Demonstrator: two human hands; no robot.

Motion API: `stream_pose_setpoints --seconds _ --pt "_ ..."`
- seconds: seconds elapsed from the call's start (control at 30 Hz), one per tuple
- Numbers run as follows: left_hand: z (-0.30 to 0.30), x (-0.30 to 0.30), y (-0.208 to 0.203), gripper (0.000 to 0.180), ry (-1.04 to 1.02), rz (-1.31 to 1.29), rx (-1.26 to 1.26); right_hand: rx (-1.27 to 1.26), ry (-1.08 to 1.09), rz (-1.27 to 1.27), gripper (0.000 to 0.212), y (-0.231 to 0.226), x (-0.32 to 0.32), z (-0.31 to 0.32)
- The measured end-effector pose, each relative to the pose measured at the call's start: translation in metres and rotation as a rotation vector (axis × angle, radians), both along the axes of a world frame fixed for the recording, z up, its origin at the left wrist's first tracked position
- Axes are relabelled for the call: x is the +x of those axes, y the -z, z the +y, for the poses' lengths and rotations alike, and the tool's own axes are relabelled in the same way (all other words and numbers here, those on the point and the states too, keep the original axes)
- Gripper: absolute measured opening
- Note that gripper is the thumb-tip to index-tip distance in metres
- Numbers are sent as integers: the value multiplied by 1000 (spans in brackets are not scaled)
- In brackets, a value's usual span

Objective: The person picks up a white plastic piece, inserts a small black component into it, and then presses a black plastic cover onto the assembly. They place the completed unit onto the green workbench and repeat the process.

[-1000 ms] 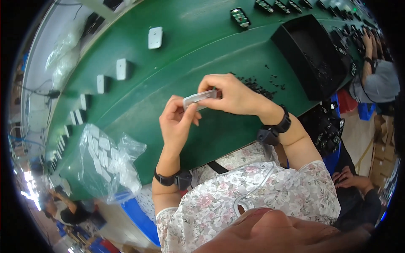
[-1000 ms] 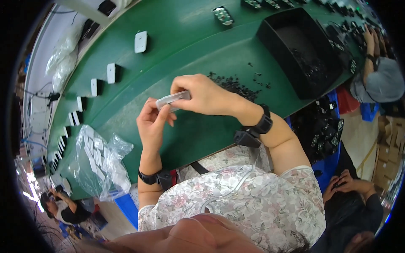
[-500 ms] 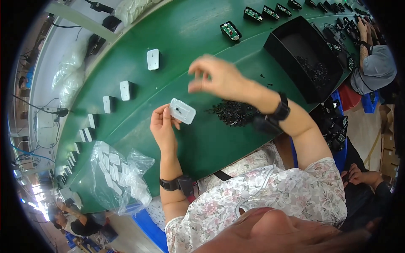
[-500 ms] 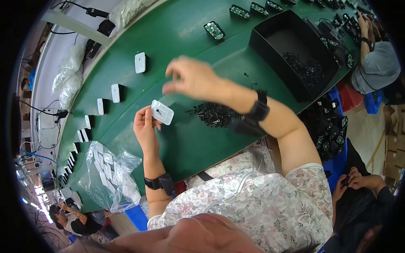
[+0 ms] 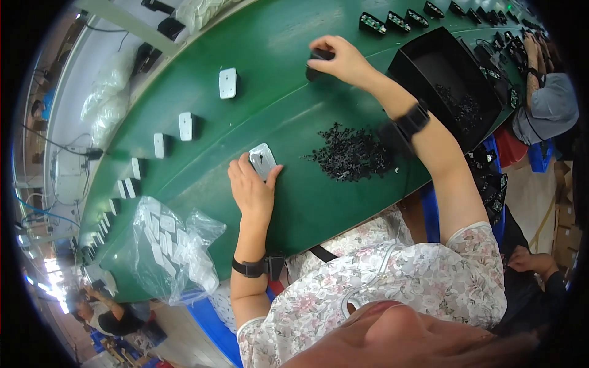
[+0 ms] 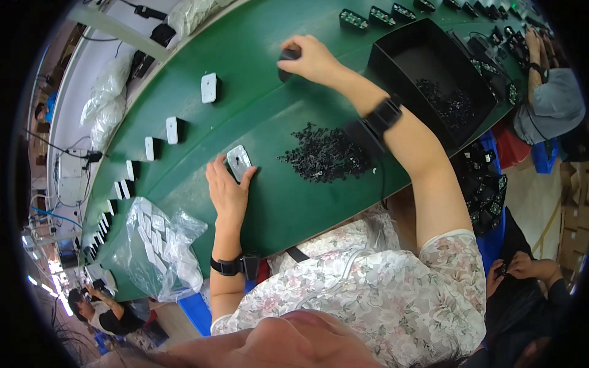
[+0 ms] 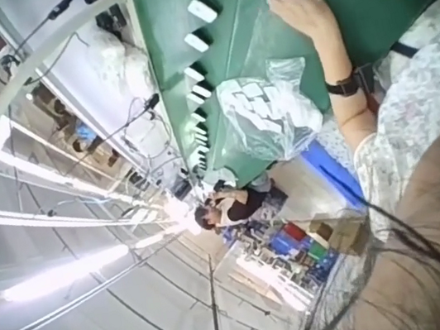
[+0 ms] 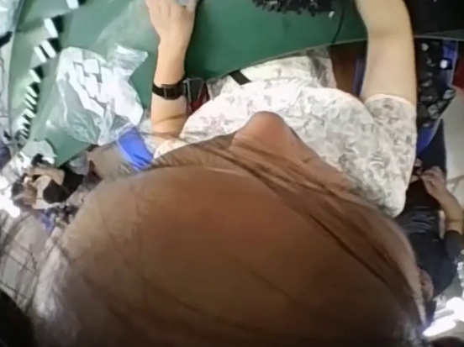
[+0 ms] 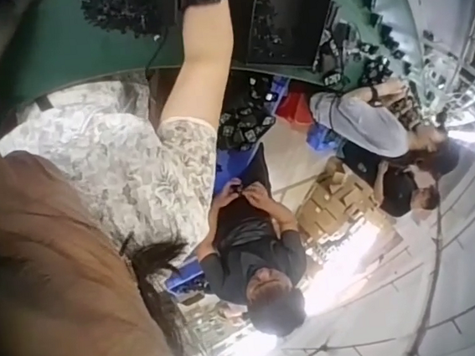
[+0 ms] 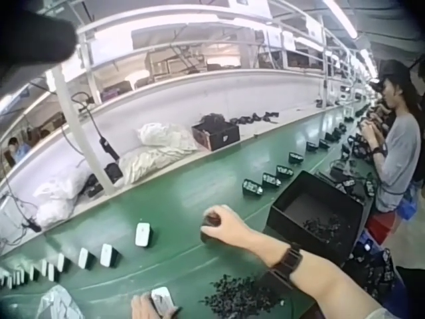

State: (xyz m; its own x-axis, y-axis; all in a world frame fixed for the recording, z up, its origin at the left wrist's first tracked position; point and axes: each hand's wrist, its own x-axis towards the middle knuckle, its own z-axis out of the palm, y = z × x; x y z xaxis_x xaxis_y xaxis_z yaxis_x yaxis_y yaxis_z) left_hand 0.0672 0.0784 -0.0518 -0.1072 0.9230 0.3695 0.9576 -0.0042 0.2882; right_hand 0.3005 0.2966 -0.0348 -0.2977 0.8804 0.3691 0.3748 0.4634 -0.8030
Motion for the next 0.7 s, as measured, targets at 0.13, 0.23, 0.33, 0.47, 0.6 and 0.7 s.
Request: stream_pose_setpoints --seconds 0.13,0.23,0.33,0.47,0.6,0.7 --pt "3 -11 4 53 220 -119 100 -33 -31 -187 37 2 26 -38" --pt "13 -15 7 51 293 -201 77 72 28 -400 32 -5 34 -53" --pt "15 -19 12 52 337 -310 94 139 -105 -330 30 -15 6 -70" --pt "12 -22 11 57 285 -502 138 238 -386 -201 30 -19 -42 -108" --pt "6 -26 9 56 322 -482 152 274 -461 -214 30 -3 -67 -119" --pt "4 -28 15 52 335 -458 95 296 -463 -267 30 5 -73 -119"
